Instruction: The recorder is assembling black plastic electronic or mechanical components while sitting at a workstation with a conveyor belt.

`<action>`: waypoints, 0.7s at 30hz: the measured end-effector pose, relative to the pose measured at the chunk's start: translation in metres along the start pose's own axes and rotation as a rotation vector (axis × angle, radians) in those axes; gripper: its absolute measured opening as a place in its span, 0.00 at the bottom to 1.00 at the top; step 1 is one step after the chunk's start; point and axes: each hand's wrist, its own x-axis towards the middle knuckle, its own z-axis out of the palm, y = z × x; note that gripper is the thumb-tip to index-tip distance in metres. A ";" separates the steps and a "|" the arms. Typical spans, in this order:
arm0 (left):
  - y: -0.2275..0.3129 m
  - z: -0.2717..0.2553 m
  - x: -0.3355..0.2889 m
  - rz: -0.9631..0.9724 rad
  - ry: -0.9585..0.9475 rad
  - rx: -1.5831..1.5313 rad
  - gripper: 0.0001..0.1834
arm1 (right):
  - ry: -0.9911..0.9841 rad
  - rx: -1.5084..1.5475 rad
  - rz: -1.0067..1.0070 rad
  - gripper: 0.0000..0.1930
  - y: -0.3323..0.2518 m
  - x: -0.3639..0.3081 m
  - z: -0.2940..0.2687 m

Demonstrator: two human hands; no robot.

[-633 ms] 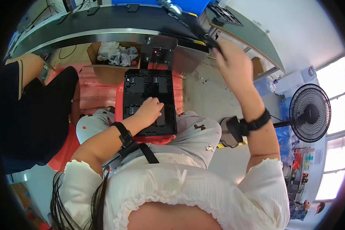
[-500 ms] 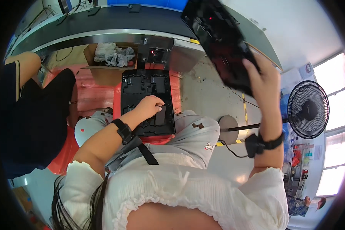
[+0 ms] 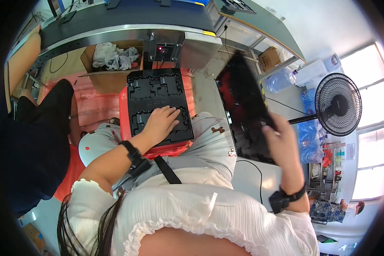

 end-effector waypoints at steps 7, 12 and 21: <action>-0.057 -0.052 -0.017 -0.559 0.417 -0.819 0.36 | -0.521 0.066 -0.440 0.28 -0.090 0.010 0.225; -0.081 -0.034 -0.049 -0.757 0.131 -0.052 0.49 | -1.174 0.168 -0.929 0.20 -0.126 0.081 0.232; -0.073 -0.112 0.026 -0.544 -0.209 0.011 0.38 | 0.297 0.130 0.028 0.26 -0.058 0.461 0.155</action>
